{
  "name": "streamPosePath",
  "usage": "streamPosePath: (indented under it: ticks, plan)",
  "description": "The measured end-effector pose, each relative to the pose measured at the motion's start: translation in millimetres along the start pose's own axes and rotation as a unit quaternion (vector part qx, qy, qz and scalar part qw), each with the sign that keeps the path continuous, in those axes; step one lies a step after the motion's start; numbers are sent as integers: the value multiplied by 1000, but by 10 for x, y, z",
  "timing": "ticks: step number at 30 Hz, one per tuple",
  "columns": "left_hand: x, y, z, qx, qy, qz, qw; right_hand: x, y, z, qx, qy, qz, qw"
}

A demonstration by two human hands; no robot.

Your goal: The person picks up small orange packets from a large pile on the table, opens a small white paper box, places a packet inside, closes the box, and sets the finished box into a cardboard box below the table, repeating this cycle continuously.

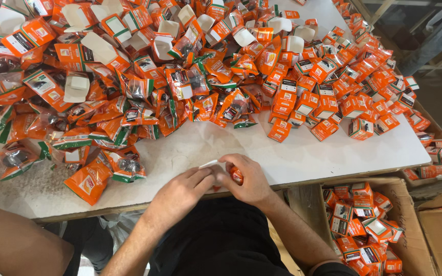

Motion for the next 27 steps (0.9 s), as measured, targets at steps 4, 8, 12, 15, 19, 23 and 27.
streamPosePath:
  ticks: [4, 8, 12, 15, 19, 23, 27]
  plan:
    - [115, -95, 28, -17, 26, -77, 997, -47, 79, -68, -128, -7, 14, 992]
    - [101, -179, -52, 3, 97, -197, 976, -96, 65, -206, -168, -19, 35, 985]
    - [-55, -311, -109, 101, 35, -252, 962, -190, -5, -261, -104, -131, 34, 985]
    - [-190, -276, 19, 151, -13, -229, 962, -221, -42, -300, -75, -71, 28, 994]
    - [-254, -159, 242, 182, -62, -212, 958, -3, -166, -547, -228, 128, -57, 964]
    - [-277, -148, 326, 198, -90, -199, 956, 124, -284, -337, -127, 221, -91, 963]
    - [-320, -186, 366, 208, -105, -187, 954, -80, -207, -224, -69, 213, -49, 973]
Point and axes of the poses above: each hand's wrist, its own y-axis towards the middle knuckle, its own x-axis out of the back of the hand, z = x × y, the point moved 7 cm from there along y, towards the middle knuckle, and after that the axes turned 5 degrees about -z, right-handed, at the moved point
